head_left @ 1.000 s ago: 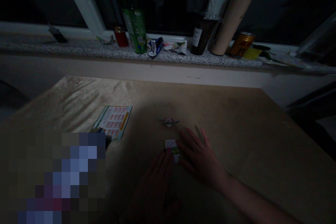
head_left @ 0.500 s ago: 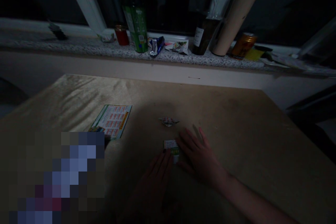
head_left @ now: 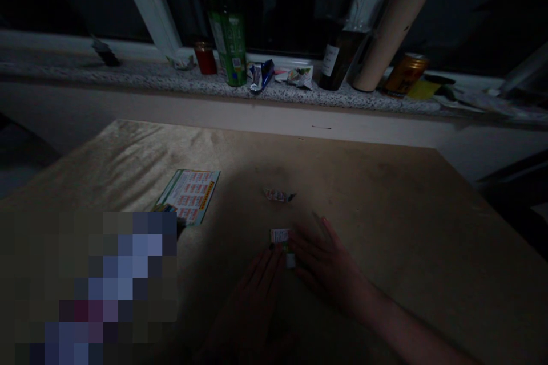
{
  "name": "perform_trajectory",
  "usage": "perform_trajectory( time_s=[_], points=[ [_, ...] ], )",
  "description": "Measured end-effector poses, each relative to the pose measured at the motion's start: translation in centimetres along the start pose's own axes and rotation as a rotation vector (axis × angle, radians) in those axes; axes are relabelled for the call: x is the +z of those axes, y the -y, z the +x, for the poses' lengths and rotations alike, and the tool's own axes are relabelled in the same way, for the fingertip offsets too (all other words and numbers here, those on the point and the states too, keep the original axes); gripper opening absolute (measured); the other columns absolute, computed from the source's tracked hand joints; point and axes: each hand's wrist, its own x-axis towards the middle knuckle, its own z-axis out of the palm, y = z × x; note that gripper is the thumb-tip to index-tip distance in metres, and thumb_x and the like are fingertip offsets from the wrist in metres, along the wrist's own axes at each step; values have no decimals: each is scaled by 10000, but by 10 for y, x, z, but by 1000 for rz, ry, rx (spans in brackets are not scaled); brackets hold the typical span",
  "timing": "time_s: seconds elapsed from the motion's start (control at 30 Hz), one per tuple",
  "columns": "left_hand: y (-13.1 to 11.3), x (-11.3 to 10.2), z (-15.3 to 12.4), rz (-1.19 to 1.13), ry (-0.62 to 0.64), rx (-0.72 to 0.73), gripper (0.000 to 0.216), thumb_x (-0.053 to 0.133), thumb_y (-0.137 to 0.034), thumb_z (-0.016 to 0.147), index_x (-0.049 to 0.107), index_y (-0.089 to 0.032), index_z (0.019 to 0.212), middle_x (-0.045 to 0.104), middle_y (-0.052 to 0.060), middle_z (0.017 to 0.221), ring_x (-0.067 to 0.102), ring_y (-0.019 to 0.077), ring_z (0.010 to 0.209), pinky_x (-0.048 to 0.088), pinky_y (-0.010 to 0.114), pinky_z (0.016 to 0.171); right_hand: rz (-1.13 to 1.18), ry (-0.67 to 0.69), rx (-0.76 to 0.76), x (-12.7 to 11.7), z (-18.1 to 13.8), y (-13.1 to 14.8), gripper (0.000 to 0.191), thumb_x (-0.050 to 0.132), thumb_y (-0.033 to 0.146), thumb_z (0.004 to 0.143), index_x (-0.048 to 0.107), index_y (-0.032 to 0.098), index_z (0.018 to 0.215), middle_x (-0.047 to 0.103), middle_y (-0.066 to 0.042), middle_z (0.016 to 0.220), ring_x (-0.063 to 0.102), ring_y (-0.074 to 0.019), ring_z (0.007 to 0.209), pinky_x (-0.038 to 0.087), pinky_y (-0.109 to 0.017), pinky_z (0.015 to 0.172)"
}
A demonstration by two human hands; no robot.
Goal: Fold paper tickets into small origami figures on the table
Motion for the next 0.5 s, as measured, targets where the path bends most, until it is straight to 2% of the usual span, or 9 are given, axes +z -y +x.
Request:
perform_trajectory(
  time_s=[0.23, 0.43, 0.5],
  points=[
    [1, 4, 0, 27, -20, 20, 926, 488, -565, 799, 21, -139, 1476, 109, 127, 1529, 168, 330, 1370, 247, 456, 1081, -6, -41, -64, -4, -4, 0, 337, 442, 237, 916, 536, 193, 1237, 551, 16, 1303, 386, -190, 1298, -120, -474, 1130],
    [-1, -6, 1, -6, 8, -17, 938, 515, -597, 767, 69, -179, 1479, 184, 102, 1518, 232, 319, 1354, 257, 432, 1083, 3, -69, -37, -2, -7, 4, 382, 481, 212, 893, 507, 209, 1274, 570, -2, 1281, 428, -197, 1270, 20, -512, 1146],
    [-2, -8, 1, -3, 9, -15, 936, 515, -593, 764, 85, -167, 1478, 174, 101, 1520, 226, 315, 1356, 254, 424, 1086, -3, -83, -52, -1, -10, 5, 374, 470, 193, 896, 513, 212, 1267, 573, -5, 1276, 449, -196, 1255, 15, -508, 1147]
  ],
)
